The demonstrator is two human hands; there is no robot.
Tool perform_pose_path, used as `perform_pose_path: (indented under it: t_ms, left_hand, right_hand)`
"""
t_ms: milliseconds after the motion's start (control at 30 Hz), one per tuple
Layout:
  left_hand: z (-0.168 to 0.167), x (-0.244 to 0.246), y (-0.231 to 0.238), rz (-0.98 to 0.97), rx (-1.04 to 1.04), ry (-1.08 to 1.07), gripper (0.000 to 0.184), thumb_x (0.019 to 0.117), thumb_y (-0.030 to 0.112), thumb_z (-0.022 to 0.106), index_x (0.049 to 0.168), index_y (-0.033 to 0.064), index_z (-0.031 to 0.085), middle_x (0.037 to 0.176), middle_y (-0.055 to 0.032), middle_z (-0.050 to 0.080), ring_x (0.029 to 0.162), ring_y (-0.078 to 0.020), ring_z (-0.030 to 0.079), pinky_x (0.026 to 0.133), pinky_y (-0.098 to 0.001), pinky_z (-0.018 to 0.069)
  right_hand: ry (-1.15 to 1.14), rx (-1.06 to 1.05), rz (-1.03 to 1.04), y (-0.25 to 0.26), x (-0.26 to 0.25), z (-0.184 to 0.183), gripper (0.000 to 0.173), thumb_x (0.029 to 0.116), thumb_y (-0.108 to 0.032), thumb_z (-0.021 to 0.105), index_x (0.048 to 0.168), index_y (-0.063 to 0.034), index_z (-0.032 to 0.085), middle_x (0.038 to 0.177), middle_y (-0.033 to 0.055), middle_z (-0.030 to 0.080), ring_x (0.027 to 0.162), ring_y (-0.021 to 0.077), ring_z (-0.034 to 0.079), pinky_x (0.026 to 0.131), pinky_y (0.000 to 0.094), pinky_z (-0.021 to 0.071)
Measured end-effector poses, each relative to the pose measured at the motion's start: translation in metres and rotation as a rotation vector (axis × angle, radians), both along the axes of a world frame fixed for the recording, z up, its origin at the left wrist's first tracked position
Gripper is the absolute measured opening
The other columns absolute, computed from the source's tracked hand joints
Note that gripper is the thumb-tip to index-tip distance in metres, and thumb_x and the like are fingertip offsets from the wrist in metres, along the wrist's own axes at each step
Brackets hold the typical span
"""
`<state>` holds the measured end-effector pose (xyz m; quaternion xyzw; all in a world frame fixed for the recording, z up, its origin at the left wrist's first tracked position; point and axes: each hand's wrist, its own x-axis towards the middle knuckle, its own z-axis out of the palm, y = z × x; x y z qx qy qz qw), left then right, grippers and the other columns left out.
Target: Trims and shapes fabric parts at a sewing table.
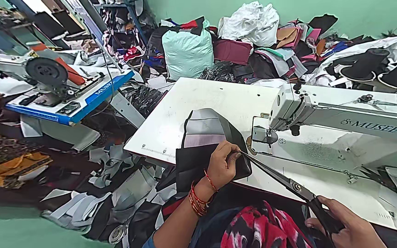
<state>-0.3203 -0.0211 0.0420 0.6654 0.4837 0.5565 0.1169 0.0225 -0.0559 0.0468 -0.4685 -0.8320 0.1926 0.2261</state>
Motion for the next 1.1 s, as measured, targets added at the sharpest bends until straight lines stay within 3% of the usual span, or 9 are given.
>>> perform_pose_path:
  t_ms: [167,267,333,433,533,633,767,900,1100]
  left_hand:
    - [0.006,-0.02,-0.001,-0.134,0.021,-0.108,0.023,0.0966,0.011,0.06,0.106,-0.0066,0.072,0.101,-0.012,0.074,0.079,-0.0038,0.066,0.071,-0.0194,0.0555]
    - [0.023,-0.048,0.0,-0.02,-0.053,-0.225,0.037,0.1009,0.017,0.048,0.128,-0.0043,0.063,0.117,-0.0059,0.073,0.065,0.0036,0.06,0.057,-0.0184,0.0513]
    - [0.044,-0.068,0.009,0.215,-0.223,-0.094,0.04,0.1059,0.021,0.04,0.12,-0.0024,0.069,0.113,-0.0084,0.074,0.073,-0.0069,0.066,0.067,-0.0287,0.0555]
    - [0.063,-0.09,0.044,0.254,-0.772,0.207,0.072,0.1092,0.054,0.034,0.101,-0.0052,0.074,0.102,-0.0234,0.073,0.098,-0.0375,0.07,0.091,-0.0606,0.0504]
    - [0.043,-0.088,0.093,0.038,-1.114,0.37,0.087,0.1009,0.07,0.039,0.103,-0.0115,0.069,0.102,-0.0294,0.069,0.097,-0.0419,0.067,0.09,-0.0615,0.0493]
    - [0.041,-0.064,0.121,-0.142,-1.156,0.444,0.056,0.099,0.043,0.067,0.118,-0.0101,0.062,0.106,-0.0256,0.067,0.097,-0.0332,0.066,0.091,-0.0527,0.0511]
    - [0.088,-0.02,0.119,-0.201,-1.059,0.727,0.061,0.0992,0.002,0.061,0.153,-0.0069,0.035,0.137,-0.0324,0.055,0.128,-0.0432,0.056,0.108,-0.057,0.0422]
    - [0.127,-0.005,0.105,-0.274,-0.976,0.887,0.047,0.0968,-0.007,0.057,0.143,-0.006,0.047,0.128,-0.0291,0.062,0.119,-0.0421,0.061,0.101,-0.0578,0.0465]
    - [0.107,-0.013,0.076,-0.343,-1.019,0.672,0.029,0.1098,0.012,0.043,0.122,-0.0047,0.064,0.111,-0.0218,0.067,0.103,-0.029,0.064,0.094,-0.0497,0.0488]
  right_hand:
    - [0.107,-0.235,-0.107,-0.003,0.013,0.002,0.061,0.0816,-0.034,0.082,0.121,0.009,0.064,0.085,0.0168,0.069,0.066,0.0192,0.062,0.064,0.039,0.0537]
    - [0.02,-0.329,-0.269,-0.001,0.032,0.007,0.061,0.0837,-0.027,0.082,0.127,0.0109,0.059,0.085,0.0206,0.067,0.069,0.0288,0.061,0.068,0.0519,0.051]
    - [-0.039,-0.372,-0.399,0.001,0.041,0.007,0.061,0.0849,-0.025,0.081,0.129,0.0108,0.059,0.086,0.0243,0.068,0.073,0.0362,0.062,0.072,0.0597,0.0496]
    - [-0.112,-0.417,-0.573,0.011,0.046,0.001,0.057,0.0878,-0.028,0.08,0.129,0.0075,0.061,0.092,0.0282,0.067,0.083,0.0438,0.063,0.079,0.0664,0.047]
    - [-0.164,-0.392,-0.696,0.032,0.039,-0.01,0.056,0.0883,-0.033,0.081,0.128,0.0032,0.063,0.104,0.0317,0.069,0.099,0.0515,0.066,0.086,0.0731,0.0459]
    - [-0.205,-0.401,-0.761,0.055,0.022,-0.012,0.061,0.0883,-0.035,0.082,0.132,0.0029,0.06,0.114,0.0331,0.068,0.108,0.0527,0.065,0.09,0.0723,0.046]
    - [-0.295,-0.402,-0.759,0.074,0.012,-0.003,0.065,0.0872,-0.025,0.082,0.139,0.003,0.054,0.127,0.0331,0.063,0.118,0.052,0.061,0.094,0.07,0.0462]
    - [-0.298,-0.339,-0.681,0.079,0.018,0.008,0.064,0.0876,-0.016,0.081,0.141,0.0064,0.054,0.128,0.0348,0.062,0.125,0.0565,0.054,0.099,0.0716,0.0419]
    - [0.099,-0.072,-0.331,0.073,-0.019,-0.002,0.044,0.095,-0.014,0.072,0.132,0.0074,0.063,0.122,0.0291,0.068,0.112,0.0467,0.066,0.098,0.0632,0.0497]
